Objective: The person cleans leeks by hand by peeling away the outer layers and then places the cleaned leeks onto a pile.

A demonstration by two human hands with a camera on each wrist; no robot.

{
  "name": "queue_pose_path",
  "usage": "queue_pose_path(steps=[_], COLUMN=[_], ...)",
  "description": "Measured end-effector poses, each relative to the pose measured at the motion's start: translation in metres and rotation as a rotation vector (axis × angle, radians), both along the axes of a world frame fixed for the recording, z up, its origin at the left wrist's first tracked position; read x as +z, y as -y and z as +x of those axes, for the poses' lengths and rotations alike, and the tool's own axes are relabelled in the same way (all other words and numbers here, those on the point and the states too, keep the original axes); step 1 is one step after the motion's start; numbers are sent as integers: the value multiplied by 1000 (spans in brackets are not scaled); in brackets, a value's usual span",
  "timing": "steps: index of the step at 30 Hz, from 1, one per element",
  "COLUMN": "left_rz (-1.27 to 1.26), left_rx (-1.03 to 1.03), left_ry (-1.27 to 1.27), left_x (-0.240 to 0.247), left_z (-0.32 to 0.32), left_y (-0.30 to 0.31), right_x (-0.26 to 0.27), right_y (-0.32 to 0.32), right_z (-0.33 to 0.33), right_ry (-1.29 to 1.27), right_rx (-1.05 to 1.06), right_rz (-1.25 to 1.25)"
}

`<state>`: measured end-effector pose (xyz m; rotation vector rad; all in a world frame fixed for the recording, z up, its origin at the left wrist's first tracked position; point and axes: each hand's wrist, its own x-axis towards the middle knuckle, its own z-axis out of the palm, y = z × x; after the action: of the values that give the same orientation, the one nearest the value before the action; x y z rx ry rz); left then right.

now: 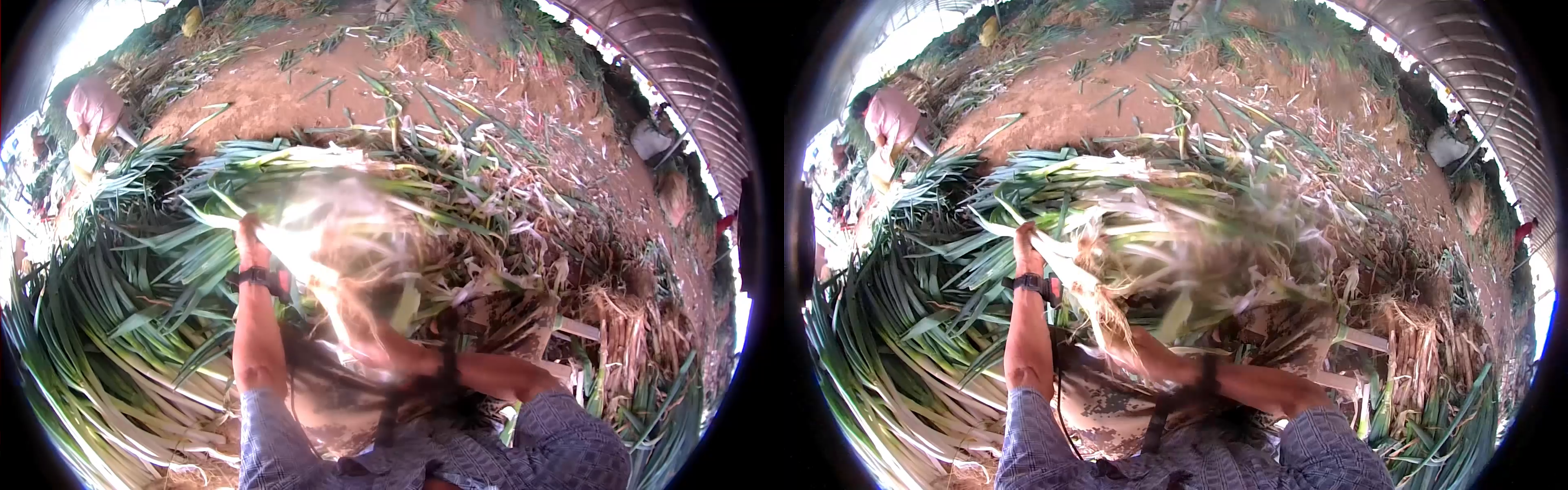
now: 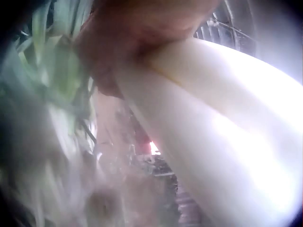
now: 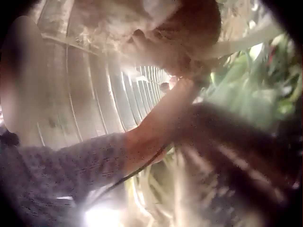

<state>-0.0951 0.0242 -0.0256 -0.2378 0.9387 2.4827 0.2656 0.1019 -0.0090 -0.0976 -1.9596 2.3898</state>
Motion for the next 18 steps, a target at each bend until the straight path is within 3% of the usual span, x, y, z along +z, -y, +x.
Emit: queue_pose_path(steps=[1, 2, 3, 5, 6, 8, 10, 11, 12, 13, 15, 16, 17, 18], left_rz=[-14, -65, -89, -182, -261, -360, -357, -406, -453, -392, -358, -355, -443, -423], left_rx=[-49, 35, 91, 264, 264, 212, 222, 277, 344, 342, 253, 196, 157, 124], left_ry=[0, 35, 1, -42, 0, 20, -58, -86, -114, -114, -89, -73, -335, -346], left_x=[-18, -62, -99, -161, -119, -97, -72, -82, -91, -79, -71, -68, -88, -75], left_z=[-9, -32, -56, -100, -79, -57, -32, -36, -44, -33, -24, -23, -26, -12], left_y=[1, -6, -14, -27, -11, -9, -20, -30, -35, -37, -41, -41, -44, -41], right_x=[7, -16, 20, 96, 117, 153, 200, 200, 201, 184, 160, 155, 124, 117], right_y=[2, -12, -24, -66, -96, -144, -178, -212, -224, -237, -216, -191, -183, -167], right_z=[19, 41, 54, 78, 101, 152, 144, 143, 148, 152, 118, 95, 75, 52], right_ry=[12, -85, -77, -31, 18, 136, 370, -204, 1, 142, 295, 262, 132, -5], right_rx=[48, 126, 301, 448, 404, 286, -19, -287, -496, -529, -448, -376, -376, -331], right_rz=[10, 316, 458, 574, 545, 469, 1277, 1807, 1899, 1533, 1198, 896, 861, 765])
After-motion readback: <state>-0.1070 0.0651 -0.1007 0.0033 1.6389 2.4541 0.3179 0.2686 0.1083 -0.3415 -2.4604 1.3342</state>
